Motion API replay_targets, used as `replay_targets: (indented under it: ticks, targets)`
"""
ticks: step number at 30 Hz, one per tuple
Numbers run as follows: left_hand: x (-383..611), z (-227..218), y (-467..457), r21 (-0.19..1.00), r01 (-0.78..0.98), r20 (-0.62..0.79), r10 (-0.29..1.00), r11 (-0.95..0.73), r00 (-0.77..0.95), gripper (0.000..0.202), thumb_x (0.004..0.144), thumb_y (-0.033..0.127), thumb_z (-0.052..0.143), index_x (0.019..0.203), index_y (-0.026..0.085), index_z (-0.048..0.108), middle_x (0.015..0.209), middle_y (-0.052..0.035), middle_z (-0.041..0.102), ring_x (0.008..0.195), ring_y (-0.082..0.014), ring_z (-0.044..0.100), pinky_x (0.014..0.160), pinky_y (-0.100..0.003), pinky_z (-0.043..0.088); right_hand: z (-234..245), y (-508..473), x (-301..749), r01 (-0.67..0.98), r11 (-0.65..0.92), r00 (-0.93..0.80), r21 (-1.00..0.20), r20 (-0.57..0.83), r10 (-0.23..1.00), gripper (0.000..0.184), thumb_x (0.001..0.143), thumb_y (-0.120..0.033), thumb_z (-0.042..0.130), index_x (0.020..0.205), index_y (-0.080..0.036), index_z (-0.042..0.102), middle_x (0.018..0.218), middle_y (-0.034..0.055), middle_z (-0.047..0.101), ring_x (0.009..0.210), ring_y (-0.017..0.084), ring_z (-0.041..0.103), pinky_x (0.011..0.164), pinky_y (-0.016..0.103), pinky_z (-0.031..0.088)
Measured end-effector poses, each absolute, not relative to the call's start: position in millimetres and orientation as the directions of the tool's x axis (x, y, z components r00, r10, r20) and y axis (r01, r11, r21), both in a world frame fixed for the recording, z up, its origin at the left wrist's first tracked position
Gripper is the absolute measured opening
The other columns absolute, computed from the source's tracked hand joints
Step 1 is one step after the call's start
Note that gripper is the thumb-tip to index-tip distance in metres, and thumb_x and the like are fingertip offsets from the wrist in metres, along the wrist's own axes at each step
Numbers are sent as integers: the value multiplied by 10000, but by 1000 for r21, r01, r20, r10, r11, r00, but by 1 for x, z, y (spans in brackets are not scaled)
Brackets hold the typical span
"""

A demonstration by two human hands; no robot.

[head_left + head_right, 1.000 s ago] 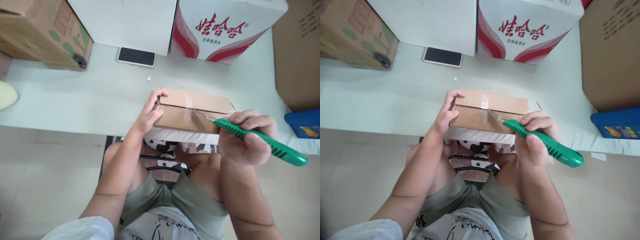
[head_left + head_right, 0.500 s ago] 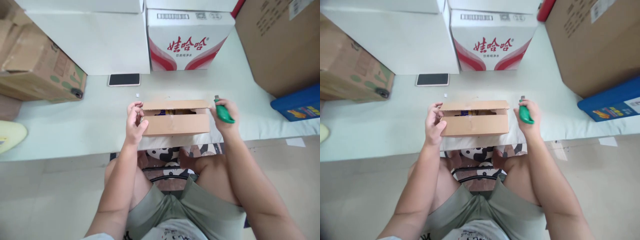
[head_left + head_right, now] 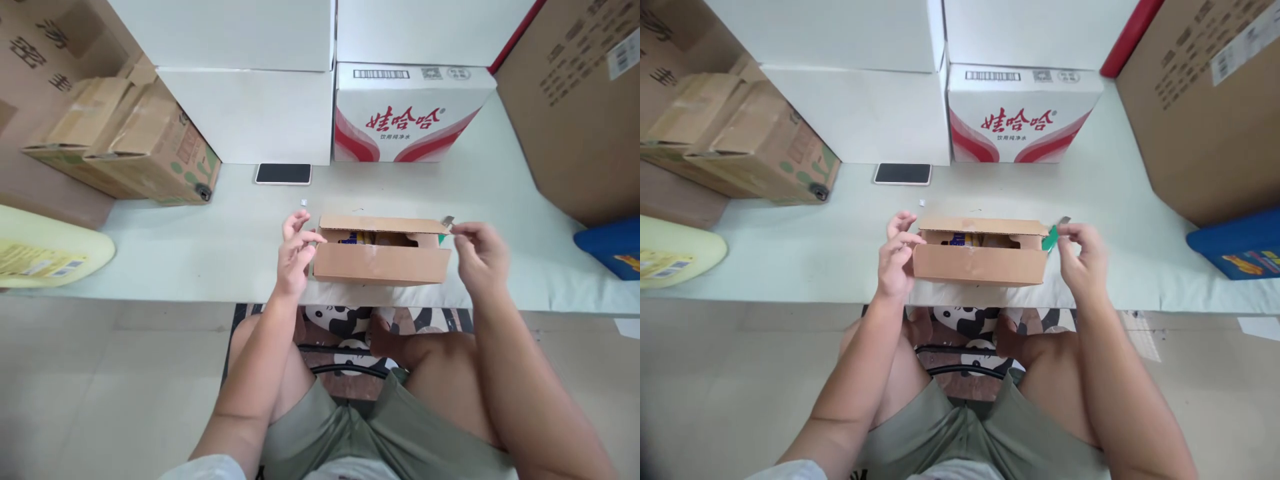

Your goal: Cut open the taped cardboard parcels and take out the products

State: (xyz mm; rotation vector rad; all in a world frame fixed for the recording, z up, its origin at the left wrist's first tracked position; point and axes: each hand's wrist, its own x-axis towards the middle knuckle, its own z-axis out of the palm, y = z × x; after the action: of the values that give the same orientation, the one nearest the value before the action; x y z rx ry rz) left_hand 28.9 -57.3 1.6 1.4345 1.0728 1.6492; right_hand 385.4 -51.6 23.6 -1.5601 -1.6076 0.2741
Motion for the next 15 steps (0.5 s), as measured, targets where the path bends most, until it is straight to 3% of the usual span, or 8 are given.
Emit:
replay_targets:
  ticks: [3,6,9,12,15]
  targets:
    - [27,8,-61,923,-142,342,932,-358,-123,478,869,678,654,685,242,723,1521,-40,551,1525,-361,466,1157,-548,559,48,-79,368,558,400,2,-727,483,875,276,988,-418,528,943,-240,734,886,47,723,837,223,681,797,397,539]
    - [25,15,-65,905,-201,372,927,-375,-56,547,877,696,632,583,237,677,1565,36,551,1578,-354,406,1195,-552,540,60,-92,351,385,662,-251,-643,617,746,270,964,-469,603,1043,-259,754,955,64,740,931,262,689,861,444,531]
    - [26,16,-66,875,-163,466,884,-455,34,607,928,688,560,532,241,671,1614,108,500,1541,-337,453,1223,-560,514,55,-90,344,254,753,-324,-607,680,657,289,960,-485,594,1057,-296,791,1007,60,767,1042,294,685,962,504,524]
    - [29,14,-66,862,-55,506,847,-505,163,578,978,685,461,683,306,782,1666,130,407,1505,-315,477,1281,-563,445,44,-85,347,206,737,-371,-643,646,667,394,984,-535,494,1092,-339,818,1089,39,789,1082,304,686,1030,559,502]
    - [32,15,-68,871,92,451,859,-483,244,718,1014,725,231,959,350,841,1703,82,325,1545,-323,408,1321,-570,382,35,-84,353,287,664,-368,-691,560,742,523,967,-648,415,1108,-350,821,1130,39,791,1178,340,674,1090,619,477]
